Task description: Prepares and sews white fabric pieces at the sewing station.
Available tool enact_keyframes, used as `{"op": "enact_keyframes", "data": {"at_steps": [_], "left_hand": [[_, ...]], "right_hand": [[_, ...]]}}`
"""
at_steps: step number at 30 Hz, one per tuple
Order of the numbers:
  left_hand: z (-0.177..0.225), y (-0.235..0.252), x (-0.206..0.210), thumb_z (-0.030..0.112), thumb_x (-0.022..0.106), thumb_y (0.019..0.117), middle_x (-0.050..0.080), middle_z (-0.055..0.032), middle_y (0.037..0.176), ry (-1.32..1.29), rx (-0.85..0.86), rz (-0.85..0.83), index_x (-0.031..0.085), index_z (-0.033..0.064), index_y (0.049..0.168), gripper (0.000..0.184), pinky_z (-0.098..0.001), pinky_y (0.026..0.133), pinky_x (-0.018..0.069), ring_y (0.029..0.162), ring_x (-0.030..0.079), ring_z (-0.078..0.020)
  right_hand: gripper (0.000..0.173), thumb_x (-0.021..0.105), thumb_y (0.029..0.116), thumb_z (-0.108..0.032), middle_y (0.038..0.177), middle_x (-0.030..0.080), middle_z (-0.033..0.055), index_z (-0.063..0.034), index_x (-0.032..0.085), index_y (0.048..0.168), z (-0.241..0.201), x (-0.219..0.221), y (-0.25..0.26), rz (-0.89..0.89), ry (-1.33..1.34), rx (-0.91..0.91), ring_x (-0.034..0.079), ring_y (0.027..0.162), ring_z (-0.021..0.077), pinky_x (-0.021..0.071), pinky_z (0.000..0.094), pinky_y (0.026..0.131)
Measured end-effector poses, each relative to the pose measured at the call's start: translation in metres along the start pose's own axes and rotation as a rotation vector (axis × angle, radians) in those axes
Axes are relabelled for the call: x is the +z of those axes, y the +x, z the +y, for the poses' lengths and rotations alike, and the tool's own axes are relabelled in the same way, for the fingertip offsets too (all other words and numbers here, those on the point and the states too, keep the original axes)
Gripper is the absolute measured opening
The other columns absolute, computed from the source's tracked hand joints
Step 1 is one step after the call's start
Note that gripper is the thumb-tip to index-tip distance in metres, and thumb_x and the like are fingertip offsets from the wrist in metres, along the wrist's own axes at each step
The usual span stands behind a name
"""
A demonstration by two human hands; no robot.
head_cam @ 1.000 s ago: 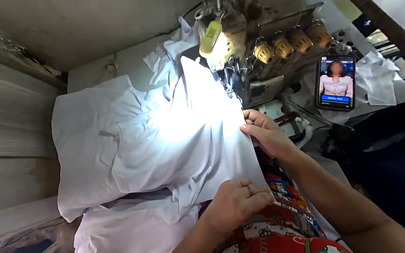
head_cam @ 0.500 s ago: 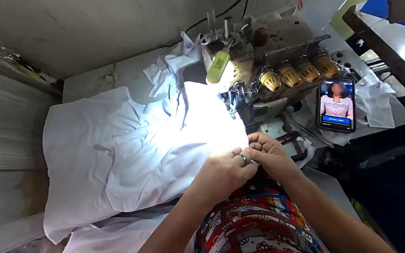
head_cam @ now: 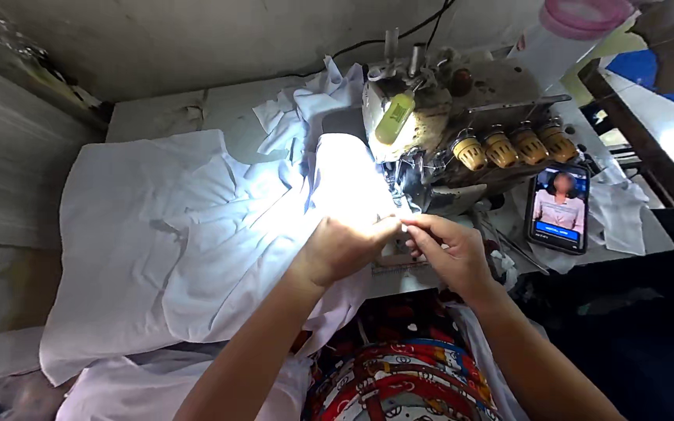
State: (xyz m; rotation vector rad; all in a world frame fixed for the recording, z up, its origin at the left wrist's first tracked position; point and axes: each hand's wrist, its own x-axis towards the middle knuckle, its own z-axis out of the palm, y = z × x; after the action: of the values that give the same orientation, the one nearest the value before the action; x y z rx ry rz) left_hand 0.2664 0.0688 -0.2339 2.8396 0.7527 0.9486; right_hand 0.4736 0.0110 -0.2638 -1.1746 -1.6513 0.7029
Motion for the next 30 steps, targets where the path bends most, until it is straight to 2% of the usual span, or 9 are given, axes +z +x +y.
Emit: {"op": "enact_keyframes", "data": {"at_steps": [6,8,12,16,19,21,24,27,30], "left_hand": [[-0.02,0.021,-0.01,0.028,0.057,0.092,0.075,-0.0095,0.098,0.057,-0.174,-0.034,0.079,0.0107,0.099,0.029,-0.0474,0.07,0.0548,0.09,0.072,-0.0265],[-0.021,0.034,-0.012,0.023,0.057,0.0957,0.075,-0.012,0.096,0.067,-0.338,-0.028,0.076,0.0074,0.094,0.025,-0.0507,0.072,0.0553,0.091,0.073,-0.0298],[-0.021,0.023,-0.002,0.009,0.059,0.0961,0.072,-0.0168,0.107,0.029,-0.501,0.118,0.075,0.0005,0.104,0.019,-0.0452,0.099,0.052,0.109,0.068,-0.0318],[-0.003,-0.017,-0.018,0.003,0.064,0.0938,0.069,-0.0191,0.106,0.057,-0.647,0.208,0.074,-0.0011,0.1,0.013,-0.0424,0.09,0.0558,0.101,0.067,-0.0303],[0.022,-0.048,-0.022,0.01,0.065,0.0947,0.065,-0.0132,0.091,0.05,-0.762,0.257,0.073,-0.0005,0.09,0.014,-0.03,0.07,0.055,0.08,0.064,-0.0183],[0.049,-0.058,-0.017,0.014,0.064,0.0963,0.07,-0.0118,0.095,-0.065,-0.754,0.235,0.076,0.002,0.095,0.017,-0.0282,0.078,0.0571,0.086,0.068,-0.0163],[0.073,-0.051,-0.006,0.012,0.064,0.096,0.074,-0.0105,0.091,-0.132,-0.621,0.161,0.075,0.004,0.097,0.014,-0.0363,0.077,0.0595,0.085,0.073,-0.0222],[0.066,-0.032,-0.005,0.018,0.062,0.0991,0.072,-0.0078,0.082,-0.073,-0.52,0.136,0.076,0.0076,0.095,0.018,-0.0365,0.069,0.057,0.076,0.071,-0.0228],[0.056,-0.017,-0.005,0.02,0.061,0.0999,0.069,-0.0094,0.077,-0.015,-0.474,0.112,0.076,0.0079,0.092,0.021,-0.038,0.066,0.0555,0.072,0.069,-0.0251]], "right_hand": [[0.029,0.051,0.1052,-0.015,0.093,0.073,0.0057,0.0036,0.068,0.122,-0.004,0.001,-0.007,-0.079,0.003,0.04,0.069,0.072,0.0015,0.0598,0.0184,0.067],[0.032,0.052,0.1055,-0.018,0.088,0.072,0.0047,0.0042,0.066,0.125,-0.008,0.0,-0.01,-0.121,0.03,0.021,0.068,0.07,0.0022,0.059,0.0191,0.066],[0.041,0.047,0.1088,-0.027,0.102,0.073,0.0076,0.0033,0.058,0.135,-0.018,0.005,-0.014,-0.275,0.091,-0.094,0.068,0.078,0.005,0.059,0.0221,0.068],[0.031,0.054,0.1063,-0.021,0.111,0.072,0.0111,-0.0014,0.065,0.128,-0.02,0.019,-0.023,-0.322,0.127,-0.197,0.067,0.079,0.0052,0.0569,0.0191,0.069],[0.03,0.061,0.1033,-0.02,0.141,0.058,0.0161,-0.0061,0.065,0.129,-0.018,0.028,-0.026,-0.328,0.199,-0.265,0.063,0.081,0.0015,0.0533,0.0145,0.068],[0.036,0.059,0.104,-0.016,0.152,0.049,0.0156,-0.0081,0.059,0.139,-0.017,0.031,-0.026,-0.35,0.204,-0.283,0.066,0.087,0.0025,0.0565,0.0176,0.074],[0.035,0.056,0.1051,-0.018,0.135,0.062,0.0155,-0.0046,0.059,0.138,-0.015,0.025,-0.017,-0.312,0.086,-0.298,0.068,0.09,0.0076,0.0588,0.0224,0.076],[0.025,0.061,0.1021,-0.03,0.098,0.067,0.0056,-0.0088,0.072,0.109,-0.007,0.006,-0.001,-0.158,-0.091,-0.269,0.06,0.082,0.0034,0.0505,0.0163,0.072],[0.027,0.061,0.0997,-0.028,0.091,0.069,0.0082,-0.0044,0.073,0.094,0.007,-0.015,0.009,-0.052,-0.239,-0.253,0.063,0.087,0.0095,0.0529,0.0229,0.08]]}}
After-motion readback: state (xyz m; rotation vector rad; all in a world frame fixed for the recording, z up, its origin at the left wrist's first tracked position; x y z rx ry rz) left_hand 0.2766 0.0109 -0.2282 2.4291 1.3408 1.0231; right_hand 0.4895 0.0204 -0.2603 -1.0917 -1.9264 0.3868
